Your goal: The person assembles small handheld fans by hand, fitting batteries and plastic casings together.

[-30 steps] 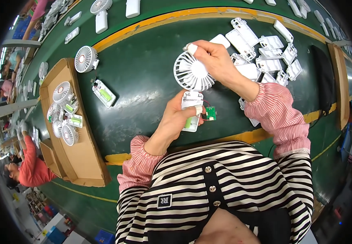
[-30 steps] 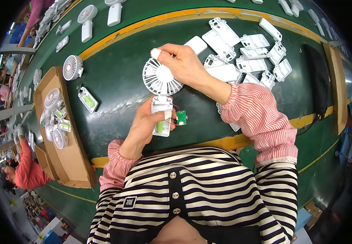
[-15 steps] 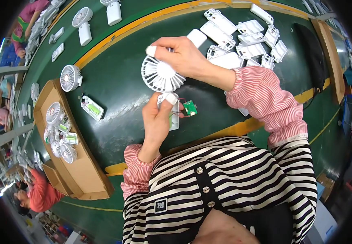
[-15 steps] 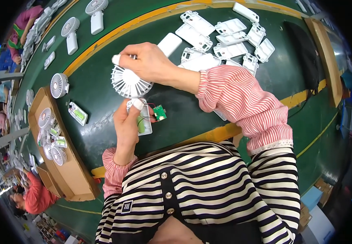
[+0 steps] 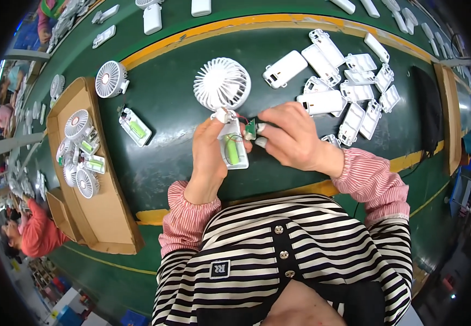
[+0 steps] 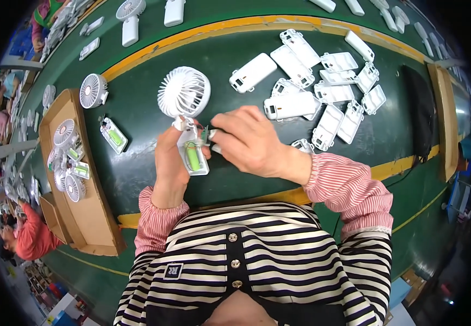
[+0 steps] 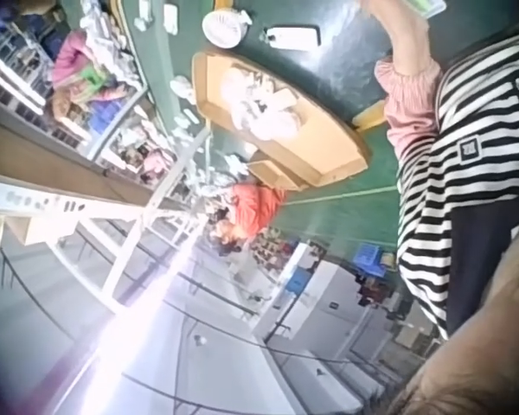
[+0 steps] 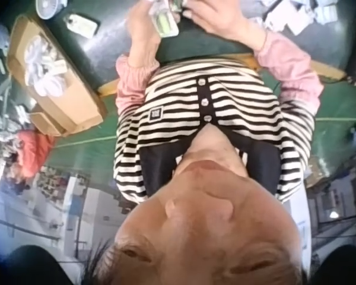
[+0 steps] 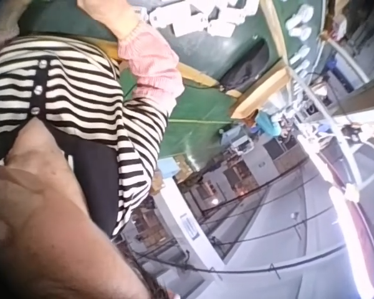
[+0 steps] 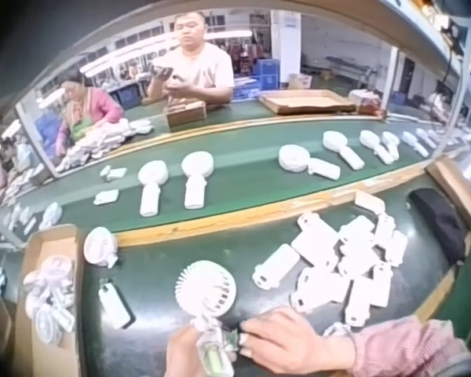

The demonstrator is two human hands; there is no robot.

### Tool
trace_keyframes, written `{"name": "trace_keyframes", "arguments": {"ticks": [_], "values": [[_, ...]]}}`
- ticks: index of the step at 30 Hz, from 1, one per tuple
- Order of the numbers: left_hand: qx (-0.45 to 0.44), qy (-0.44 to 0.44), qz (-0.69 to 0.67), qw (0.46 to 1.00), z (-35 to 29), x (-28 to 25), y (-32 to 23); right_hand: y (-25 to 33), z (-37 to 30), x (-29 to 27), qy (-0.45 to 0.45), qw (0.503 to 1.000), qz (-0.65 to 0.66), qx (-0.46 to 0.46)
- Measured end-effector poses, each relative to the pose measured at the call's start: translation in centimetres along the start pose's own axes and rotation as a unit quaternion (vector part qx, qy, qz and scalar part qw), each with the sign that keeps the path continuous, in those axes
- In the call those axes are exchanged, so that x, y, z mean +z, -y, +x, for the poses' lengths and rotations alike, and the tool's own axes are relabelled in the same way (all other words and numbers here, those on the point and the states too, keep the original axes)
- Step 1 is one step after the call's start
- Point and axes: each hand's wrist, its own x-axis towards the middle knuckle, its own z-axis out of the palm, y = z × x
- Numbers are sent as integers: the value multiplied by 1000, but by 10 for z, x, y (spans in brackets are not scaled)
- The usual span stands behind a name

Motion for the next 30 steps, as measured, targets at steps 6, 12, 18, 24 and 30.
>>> {"name": "trace_keyframes", "arguments": {"ticks": [6,12,18,24,30], "values": [[-79,23,40,996,-2,10,12,-5,17,12,-3,999,20,-38],[-79,14,53,995,-1,5,12,-2,28,10,55,996,60,39],[-115,18,92,989,-2,4,8,-4,39,5,126,986,72,79],[-132,22,125,983,-2,0,9,-9,39,5,165,972,136,98],[-123,40,9,992,-3,-5,9,0,24,11,21,999,-34,-14]]}}
